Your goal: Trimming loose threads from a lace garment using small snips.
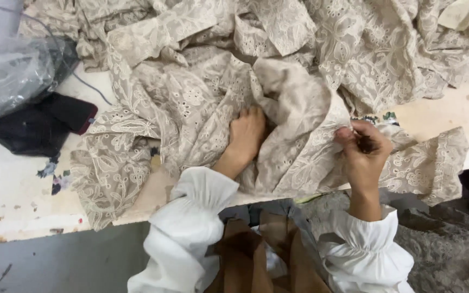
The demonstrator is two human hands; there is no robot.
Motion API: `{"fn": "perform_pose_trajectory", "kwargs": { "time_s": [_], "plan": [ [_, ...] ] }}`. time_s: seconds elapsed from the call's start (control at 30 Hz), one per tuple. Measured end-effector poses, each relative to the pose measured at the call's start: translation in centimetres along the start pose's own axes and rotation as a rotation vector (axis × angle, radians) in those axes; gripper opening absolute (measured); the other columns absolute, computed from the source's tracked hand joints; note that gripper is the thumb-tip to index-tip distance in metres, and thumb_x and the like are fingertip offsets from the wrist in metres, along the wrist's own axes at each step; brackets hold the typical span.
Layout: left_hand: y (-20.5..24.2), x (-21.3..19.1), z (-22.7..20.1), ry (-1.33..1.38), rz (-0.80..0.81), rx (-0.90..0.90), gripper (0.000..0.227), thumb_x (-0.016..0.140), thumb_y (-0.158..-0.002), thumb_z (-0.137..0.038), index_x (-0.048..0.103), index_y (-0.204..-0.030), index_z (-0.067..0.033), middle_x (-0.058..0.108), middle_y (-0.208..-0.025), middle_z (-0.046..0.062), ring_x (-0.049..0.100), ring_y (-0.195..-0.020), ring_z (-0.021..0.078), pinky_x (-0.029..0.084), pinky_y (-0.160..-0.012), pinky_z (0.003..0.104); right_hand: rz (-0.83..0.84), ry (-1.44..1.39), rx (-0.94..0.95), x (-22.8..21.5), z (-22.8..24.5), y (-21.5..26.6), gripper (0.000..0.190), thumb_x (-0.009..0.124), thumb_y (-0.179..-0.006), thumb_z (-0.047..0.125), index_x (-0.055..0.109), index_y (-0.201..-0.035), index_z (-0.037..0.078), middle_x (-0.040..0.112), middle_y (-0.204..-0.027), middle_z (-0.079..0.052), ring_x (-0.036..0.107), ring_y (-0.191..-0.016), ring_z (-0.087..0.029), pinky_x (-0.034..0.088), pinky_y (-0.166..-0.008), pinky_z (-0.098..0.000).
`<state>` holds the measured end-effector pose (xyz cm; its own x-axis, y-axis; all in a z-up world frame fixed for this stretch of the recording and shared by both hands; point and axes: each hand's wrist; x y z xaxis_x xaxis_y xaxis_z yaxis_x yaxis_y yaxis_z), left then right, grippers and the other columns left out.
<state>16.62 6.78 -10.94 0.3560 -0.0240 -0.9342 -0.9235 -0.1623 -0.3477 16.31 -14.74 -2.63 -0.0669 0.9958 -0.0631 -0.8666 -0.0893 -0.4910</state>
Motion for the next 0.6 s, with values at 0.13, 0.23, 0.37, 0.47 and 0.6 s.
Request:
{"fn": "perform_pose_trajectory", "kwargs": {
  "time_s": [0.13,0.23,0.37,0.47,0.6],
  "plan": [
    [-2.1,-9.6,3.0,0.332,0.183,-0.127,0.022,0.05,-0.065,-0.002,0.05,-0.085,-0.0112,0.058,-0.068,0.014,0.057,-0.063,0.0383,0.042,-0.048,0.049,-0.153,0.071,-0.231,-3.4,-1.5,-2.9,0.011,0.053,-0.094,0.001,0.055,-0.083,0.001,0.053,-0.077,-0.007,0.049,-0.071,-0.014,0.042,-0.067,-0.0247],
    [-0.4,-14.9,7.1,0.585,-0.478,-0.517,0.03,0.041,-0.085,-0.039,0.06,-0.097,-0.0186,0.065,-0.082,0.005,0.061,-0.069,0.025,0.044,-0.058,0.036,-0.671,-0.151,0.072,-6.9,-4.8,-4.7,0.019,0.071,-0.084,0.022,0.052,-0.082,0.02,0.055,-0.082,0.002,0.052,-0.071,-0.005,0.026,-0.034,-0.0199],
    [2.5,-19.3,7.7,1.201,-0.582,-0.407,0.022,0.053,-0.075,0.01,0.052,-0.091,-0.0037,0.057,-0.087,0.007,0.057,-0.079,0.0162,0.052,-0.073,0.024,-0.306,0.137,0.01,-5.1,-2.8,-3.8,0.01,0.053,-0.096,-0.002,0.047,-0.095,0.005,0.044,-0.084,-0.003,0.041,-0.08,-0.011,0.034,-0.068,-0.0247],
    [4.4,-19.0,6.7,1.249,-0.52,-0.396,0.023,0.054,-0.077,0.007,0.046,-0.097,-0.0027,0.054,-0.088,0.008,0.054,-0.081,0.0157,0.05,-0.076,0.022,-0.201,0.286,-0.066,-2.0,1.4,-2.3,0.025,0.053,-0.092,-0.009,0.051,-0.116,0.0,0.054,-0.1,-0.01,0.037,-0.078,-0.011,0.033,-0.068,-0.0243],
    [4.9,-20.0,3.6,1.2,-0.651,-0.382,0.043,0.057,-0.076,-0.004,0.031,-0.109,-0.0092,0.045,-0.107,0.012,0.052,-0.087,0.0172,0.049,-0.064,0.018,0.259,-0.117,-0.279,1.8,2.1,-1.0,0.055,0.033,-0.069,-0.026,0.042,-0.114,0.003,0.047,-0.116,-0.01,0.057,-0.075,-0.011,0.055,-0.058,-0.0163]
  ]
}}
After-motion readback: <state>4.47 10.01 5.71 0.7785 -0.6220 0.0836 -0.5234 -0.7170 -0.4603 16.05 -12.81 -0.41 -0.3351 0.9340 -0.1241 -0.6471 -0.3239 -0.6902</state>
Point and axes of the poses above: each hand's wrist, its own y-axis away from the middle knuckle, its own x-axis out of the palm, z = x × y
